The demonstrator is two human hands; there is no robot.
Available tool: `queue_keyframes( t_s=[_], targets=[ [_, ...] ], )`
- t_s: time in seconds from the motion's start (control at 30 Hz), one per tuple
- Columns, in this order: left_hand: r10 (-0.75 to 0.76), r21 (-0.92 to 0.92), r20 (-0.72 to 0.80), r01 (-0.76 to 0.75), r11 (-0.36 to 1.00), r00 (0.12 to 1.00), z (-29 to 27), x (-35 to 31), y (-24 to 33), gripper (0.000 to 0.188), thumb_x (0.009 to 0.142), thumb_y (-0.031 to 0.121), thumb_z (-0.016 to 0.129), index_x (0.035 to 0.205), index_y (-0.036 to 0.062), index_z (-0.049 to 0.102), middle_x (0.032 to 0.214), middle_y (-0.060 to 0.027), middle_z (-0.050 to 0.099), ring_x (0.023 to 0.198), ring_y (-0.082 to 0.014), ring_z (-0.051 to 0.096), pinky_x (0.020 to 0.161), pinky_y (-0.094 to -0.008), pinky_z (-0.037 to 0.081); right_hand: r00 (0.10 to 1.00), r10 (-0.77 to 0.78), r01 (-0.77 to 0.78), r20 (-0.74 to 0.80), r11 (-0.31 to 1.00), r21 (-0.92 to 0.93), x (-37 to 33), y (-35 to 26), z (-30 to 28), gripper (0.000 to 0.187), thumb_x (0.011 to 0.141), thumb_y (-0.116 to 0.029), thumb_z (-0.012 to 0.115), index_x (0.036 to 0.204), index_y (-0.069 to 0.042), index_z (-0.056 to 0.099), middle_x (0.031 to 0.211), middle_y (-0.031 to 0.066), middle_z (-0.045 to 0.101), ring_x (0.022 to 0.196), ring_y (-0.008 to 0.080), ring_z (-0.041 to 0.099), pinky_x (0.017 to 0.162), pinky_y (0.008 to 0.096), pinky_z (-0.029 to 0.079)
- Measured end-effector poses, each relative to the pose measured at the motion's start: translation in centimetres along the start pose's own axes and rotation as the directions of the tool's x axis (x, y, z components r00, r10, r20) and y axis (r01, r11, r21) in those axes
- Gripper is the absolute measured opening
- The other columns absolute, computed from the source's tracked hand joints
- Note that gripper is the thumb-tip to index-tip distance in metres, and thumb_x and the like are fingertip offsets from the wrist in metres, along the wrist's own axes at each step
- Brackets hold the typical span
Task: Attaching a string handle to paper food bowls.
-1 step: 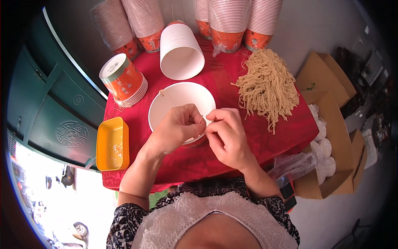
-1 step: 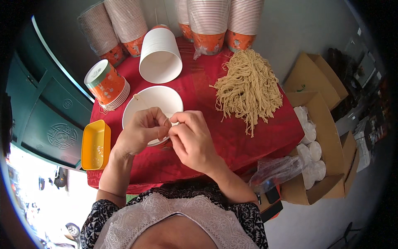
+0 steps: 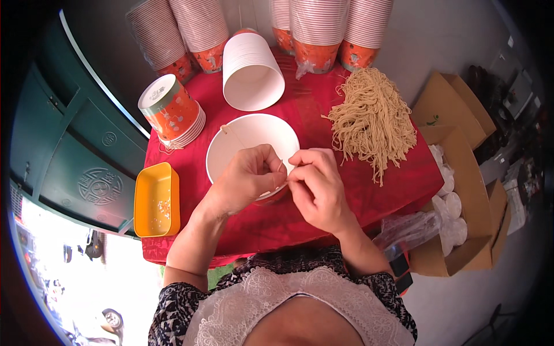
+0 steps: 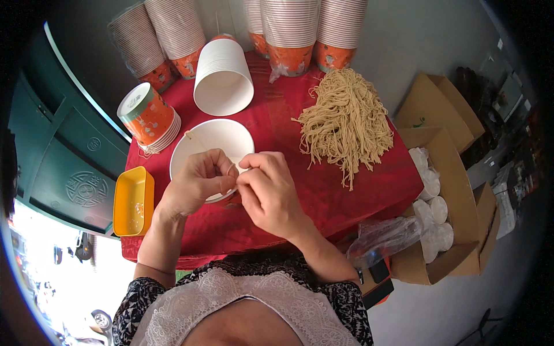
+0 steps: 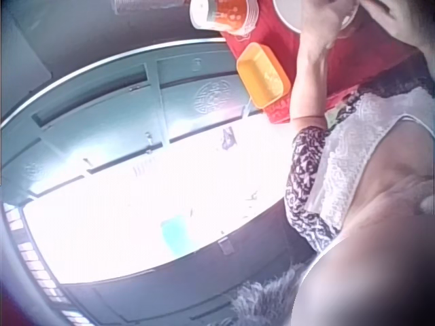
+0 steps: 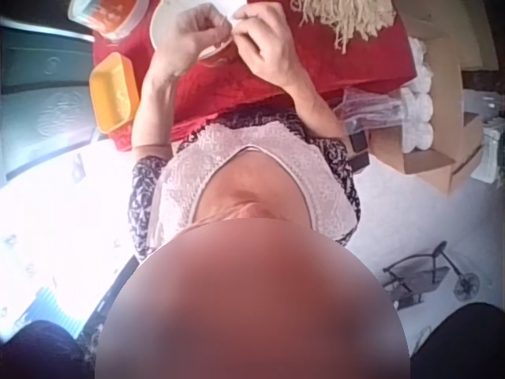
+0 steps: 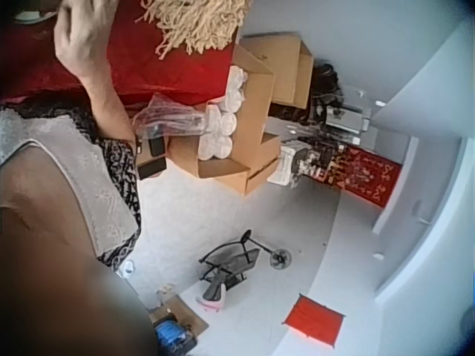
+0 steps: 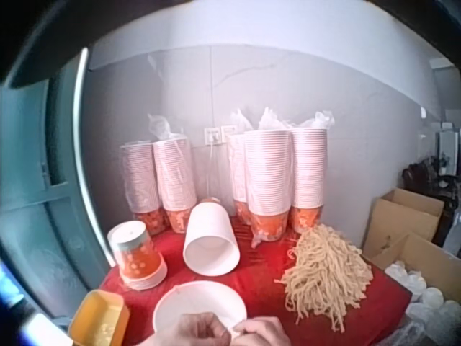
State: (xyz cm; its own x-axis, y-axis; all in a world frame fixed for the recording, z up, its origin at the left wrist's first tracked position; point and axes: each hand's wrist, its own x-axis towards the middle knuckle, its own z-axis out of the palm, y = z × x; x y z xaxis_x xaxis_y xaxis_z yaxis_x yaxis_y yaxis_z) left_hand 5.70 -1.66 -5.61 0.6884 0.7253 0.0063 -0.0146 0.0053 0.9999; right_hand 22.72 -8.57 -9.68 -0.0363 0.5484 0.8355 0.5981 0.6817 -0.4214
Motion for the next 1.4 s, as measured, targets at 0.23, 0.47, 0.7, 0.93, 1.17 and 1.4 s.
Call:
queue_keyframes(
  t_s=[0.23, 0.47, 0.7, 0.93, 1.17, 1.4],
  targets=[
    [0.023, 0.139, -0.016, -0.021, 0.99, 1.0, 0.6, -0.4, 0.2, 0.012, 0.086, -0.004, 0.064, 0.084, 0.0016, 0.053, 0.076, -0.001, 0.058, 0.067, -0.0057, 0.054, 0.057, -0.022, 0.045, 0.997, 0.069, -0.068, 0.018, 0.995, -0.073, 0.2, 1.2, 0.4, 0.012, 0.08, 0.003, 0.065, 0.091, -0.002, 0.062, 0.102, 0.009, 0.061, 0.098, 0.0299, 0.053, 0.086, 0.0409, 0.043],
    [0.524, 0.671, -0.019, -0.378, 0.638, 0.852, 1.8, -0.5, -1.3, 0.018, 0.08, -0.008, 0.065, 0.085, 0.0005, 0.05, 0.077, -0.0128, 0.058, 0.065, -0.0268, 0.059, 0.057, -0.0358, 0.047, 0.986, 0.135, -0.138, 0.096, 0.99, 0.016, 0.4, 1.1, 0.1, 0.014, 0.08, 0.005, 0.064, 0.092, 0.0, 0.065, 0.099, 0.0098, 0.057, 0.102, 0.0304, 0.05, 0.088, 0.0409, 0.042],
    [0.587, 0.799, -0.032, -0.332, 0.501, 0.809, 2.5, -0.8, -1.6, 0.022, 0.077, -0.009, 0.065, 0.088, 0.0013, 0.049, 0.084, -0.0161, 0.054, 0.07, -0.0375, 0.058, 0.059, -0.0453, 0.048, 0.969, 0.187, -0.193, 0.163, 0.981, 0.023, 0.6, 0.7, -0.1, 0.019, 0.079, 0.007, 0.063, 0.097, 0.002, 0.066, 0.104, 0.0118, 0.056, 0.101, 0.0317, 0.049, 0.089, 0.0405, 0.042],
    [0.643, 0.827, -0.005, -0.358, 0.434, 0.766, 2.8, -0.8, -1.8, 0.023, 0.078, -0.007, 0.067, 0.092, 0.0014, 0.05, 0.085, -0.0161, 0.054, 0.072, -0.0375, 0.059, 0.06, -0.046, 0.049, 0.958, 0.172, -0.192, 0.23, 0.979, 0.065, 0.6, 1.4, -0.2, 0.021, 0.079, 0.009, 0.059, 0.099, 0.002, 0.064, 0.106, 0.0132, 0.054, 0.099, 0.0317, 0.049, 0.088, 0.0404, 0.042],
    [0.655, 0.819, 0.019, -0.388, 0.423, 0.755, 2.6, -0.9, -1.9, 0.023, 0.08, -0.007, 0.067, 0.092, 0.0017, 0.05, 0.085, -0.0157, 0.054, 0.073, -0.0369, 0.059, 0.062, -0.0452, 0.049, 0.951, 0.212, -0.248, 0.227, 0.958, 0.145, 0.9, 1.6, 0.0, 0.01, 0.084, 0.005, 0.06, 0.093, 0.0, 0.061, 0.099, 0.0128, 0.054, 0.094, 0.0315, 0.049, 0.086, 0.0394, 0.043],
    [0.532, 0.667, -0.117, -0.33, 0.668, 0.839, 2.4, -0.9, -1.0, 0.014, 0.083, -0.005, 0.067, 0.087, -0.0013, 0.053, 0.08, -0.014, 0.06, 0.066, -0.0271, 0.062, 0.058, -0.0353, 0.049, 0.956, 0.272, -0.291, 0.106, 0.919, 0.265, 0.4, 1.1, 0.3, 0.01, 0.083, 0.009, 0.063, 0.089, 0.002, 0.057, 0.109, 0.0139, 0.054, 0.097, 0.0275, 0.056, 0.081, 0.0347, 0.048]
  ],
)
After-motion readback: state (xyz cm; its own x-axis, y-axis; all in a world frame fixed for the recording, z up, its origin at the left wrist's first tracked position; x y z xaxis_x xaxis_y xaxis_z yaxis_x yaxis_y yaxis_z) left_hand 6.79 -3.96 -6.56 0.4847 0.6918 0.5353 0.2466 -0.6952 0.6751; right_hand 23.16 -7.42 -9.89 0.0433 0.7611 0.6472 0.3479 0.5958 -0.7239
